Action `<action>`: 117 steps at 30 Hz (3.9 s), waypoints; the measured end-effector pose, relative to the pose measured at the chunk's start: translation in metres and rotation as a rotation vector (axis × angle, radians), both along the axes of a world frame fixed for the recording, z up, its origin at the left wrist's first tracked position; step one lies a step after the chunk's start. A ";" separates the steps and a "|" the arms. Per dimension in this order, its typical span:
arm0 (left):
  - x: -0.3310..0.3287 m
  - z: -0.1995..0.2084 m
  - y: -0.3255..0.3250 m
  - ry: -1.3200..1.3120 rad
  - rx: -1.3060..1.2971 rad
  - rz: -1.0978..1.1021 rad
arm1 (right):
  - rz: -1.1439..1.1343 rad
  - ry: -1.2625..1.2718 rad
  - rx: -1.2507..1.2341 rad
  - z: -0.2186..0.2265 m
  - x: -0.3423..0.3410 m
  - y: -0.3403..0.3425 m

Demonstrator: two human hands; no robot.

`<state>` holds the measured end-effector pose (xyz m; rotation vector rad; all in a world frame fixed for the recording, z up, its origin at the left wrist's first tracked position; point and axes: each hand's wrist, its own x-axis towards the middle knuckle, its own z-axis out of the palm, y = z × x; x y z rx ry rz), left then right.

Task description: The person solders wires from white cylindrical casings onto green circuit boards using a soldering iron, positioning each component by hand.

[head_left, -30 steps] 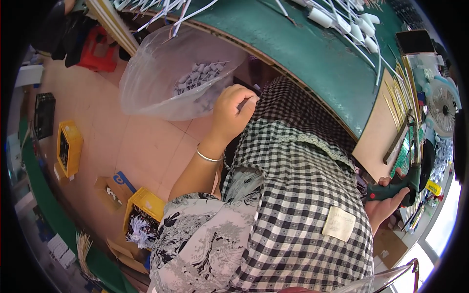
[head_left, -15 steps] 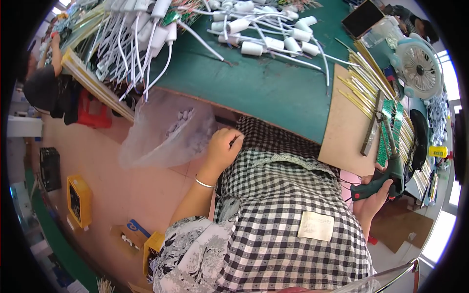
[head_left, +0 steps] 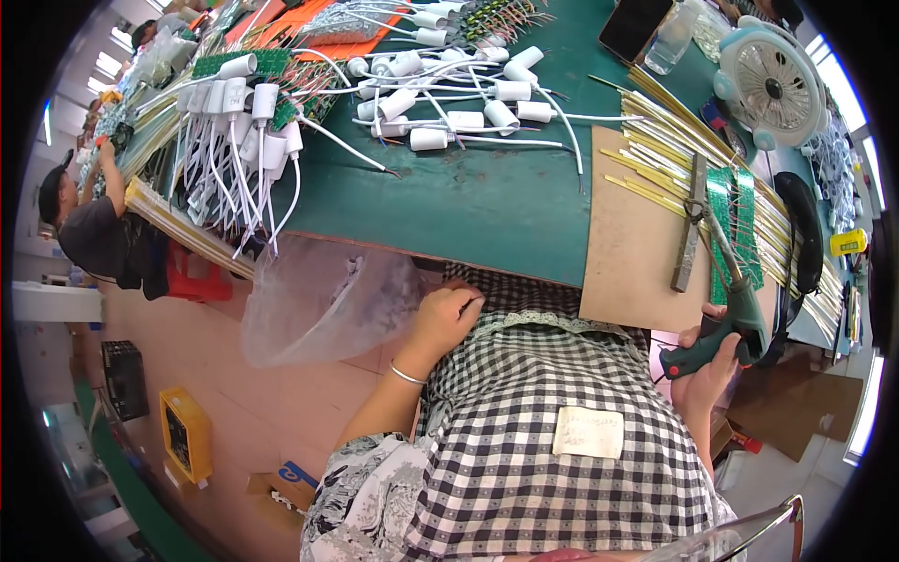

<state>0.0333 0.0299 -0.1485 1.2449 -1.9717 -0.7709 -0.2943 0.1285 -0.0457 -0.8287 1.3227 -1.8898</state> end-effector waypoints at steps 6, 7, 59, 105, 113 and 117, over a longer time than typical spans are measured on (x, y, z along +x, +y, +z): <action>-0.006 -0.006 0.012 -0.101 0.019 -0.050 | -0.035 -0.016 -0.021 -0.001 0.002 0.000; -0.007 -0.007 0.012 -0.108 0.012 -0.053 | -0.031 -0.009 -0.034 -0.002 0.001 0.000; 0.087 -0.059 -0.042 -0.609 0.461 1.020 | 0.302 -0.268 -0.166 -0.009 -0.005 -0.074; -0.054 0.239 -0.042 -1.102 -0.205 -0.514 | 0.298 -0.462 -0.210 -0.006 0.014 -0.086; -0.026 0.251 -0.146 -0.901 -0.738 -0.130 | 0.172 -0.495 -0.324 -0.017 0.014 -0.074; -0.008 0.177 -0.213 -1.109 -0.823 -0.057 | -0.009 -0.372 -0.352 -0.004 -0.008 -0.036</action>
